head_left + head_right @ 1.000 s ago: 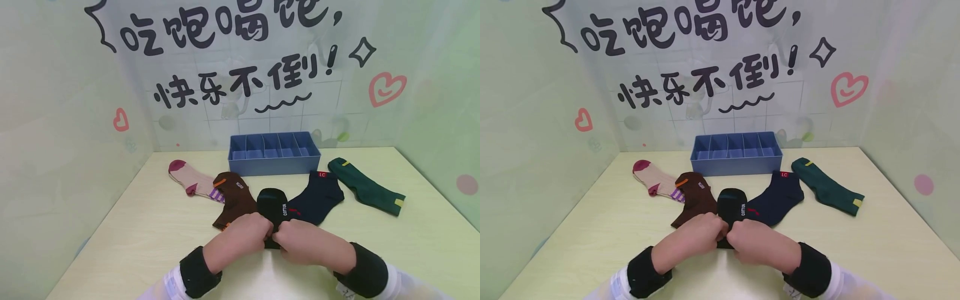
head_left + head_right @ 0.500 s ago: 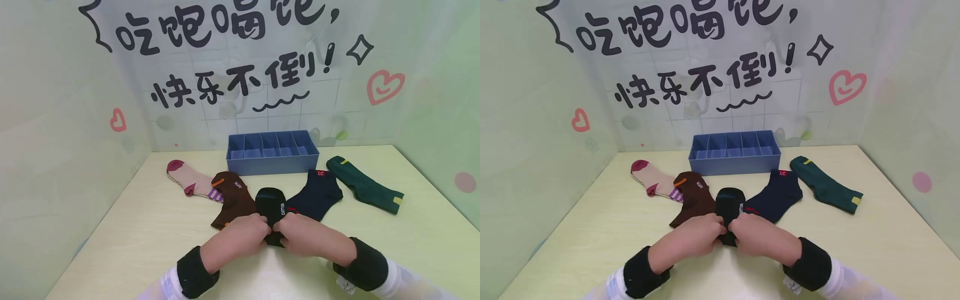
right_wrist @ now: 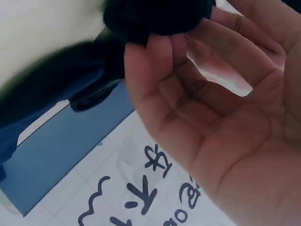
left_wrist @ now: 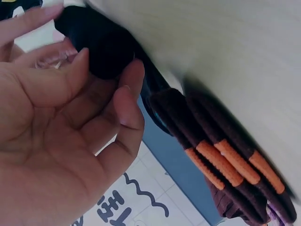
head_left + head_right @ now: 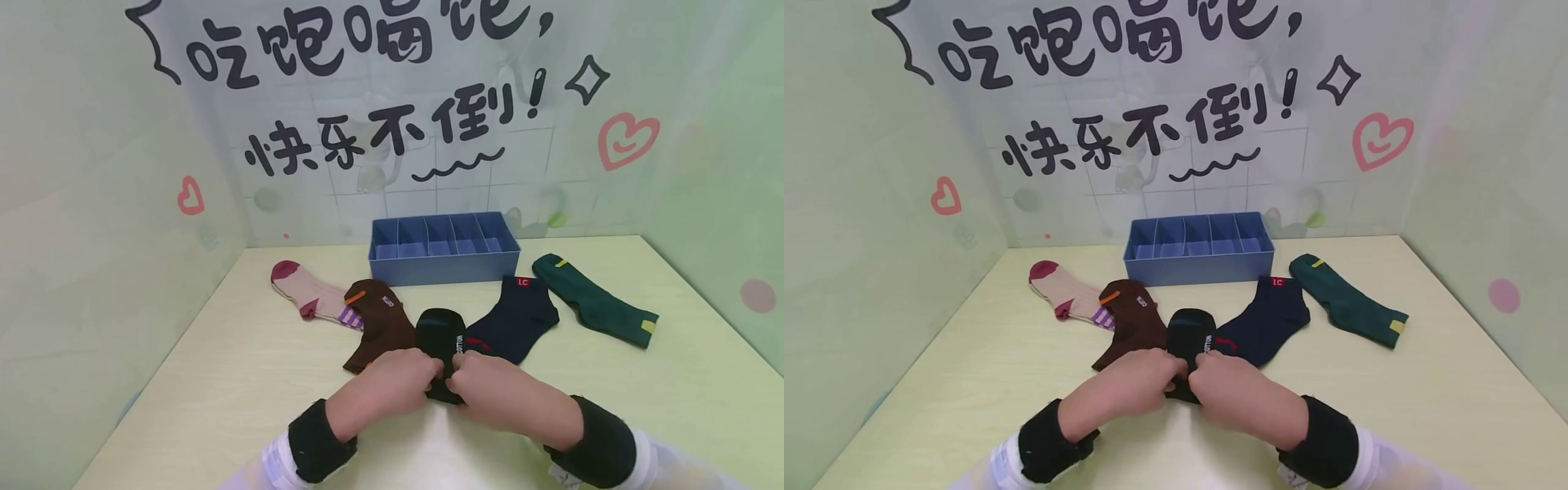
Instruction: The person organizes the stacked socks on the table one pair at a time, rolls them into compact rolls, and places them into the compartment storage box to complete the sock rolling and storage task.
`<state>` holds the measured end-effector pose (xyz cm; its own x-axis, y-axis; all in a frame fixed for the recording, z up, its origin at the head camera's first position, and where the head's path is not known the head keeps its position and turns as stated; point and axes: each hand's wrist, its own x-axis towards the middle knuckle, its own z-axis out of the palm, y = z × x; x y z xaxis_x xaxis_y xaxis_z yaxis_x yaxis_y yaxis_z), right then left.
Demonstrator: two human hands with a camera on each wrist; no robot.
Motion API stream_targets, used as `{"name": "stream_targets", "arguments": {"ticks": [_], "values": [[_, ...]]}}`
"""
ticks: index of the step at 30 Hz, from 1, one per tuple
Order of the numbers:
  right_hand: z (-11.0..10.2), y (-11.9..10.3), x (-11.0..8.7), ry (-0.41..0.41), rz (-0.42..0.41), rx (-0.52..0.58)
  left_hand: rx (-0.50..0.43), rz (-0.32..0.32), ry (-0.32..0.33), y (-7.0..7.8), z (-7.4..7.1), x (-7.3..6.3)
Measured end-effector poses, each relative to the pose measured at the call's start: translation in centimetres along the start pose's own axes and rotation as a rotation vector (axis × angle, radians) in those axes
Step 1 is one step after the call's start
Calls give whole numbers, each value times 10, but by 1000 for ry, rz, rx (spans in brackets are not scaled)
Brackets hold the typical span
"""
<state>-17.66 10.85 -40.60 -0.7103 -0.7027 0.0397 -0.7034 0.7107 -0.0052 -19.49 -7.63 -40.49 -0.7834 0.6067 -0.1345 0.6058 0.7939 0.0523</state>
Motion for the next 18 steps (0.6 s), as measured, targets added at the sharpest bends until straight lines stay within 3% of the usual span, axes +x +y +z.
{"name": "stream_targets", "arguments": {"ticks": [4, 9, 13, 18], "values": [[0, 1, 3, -33, -53, 14, -29, -4, -23, -2, -2, -2], [-2, 10, 6, -73, -32, 218, -50, -13, -28, -3, -3, -2], [-4, 18, 8, -114, 27, 418, -38, 5, -15, -3, -3, -2], [-5, 26, 13, -173, 186, 574, 132, 82, 39, -2, -3, -4]]}}
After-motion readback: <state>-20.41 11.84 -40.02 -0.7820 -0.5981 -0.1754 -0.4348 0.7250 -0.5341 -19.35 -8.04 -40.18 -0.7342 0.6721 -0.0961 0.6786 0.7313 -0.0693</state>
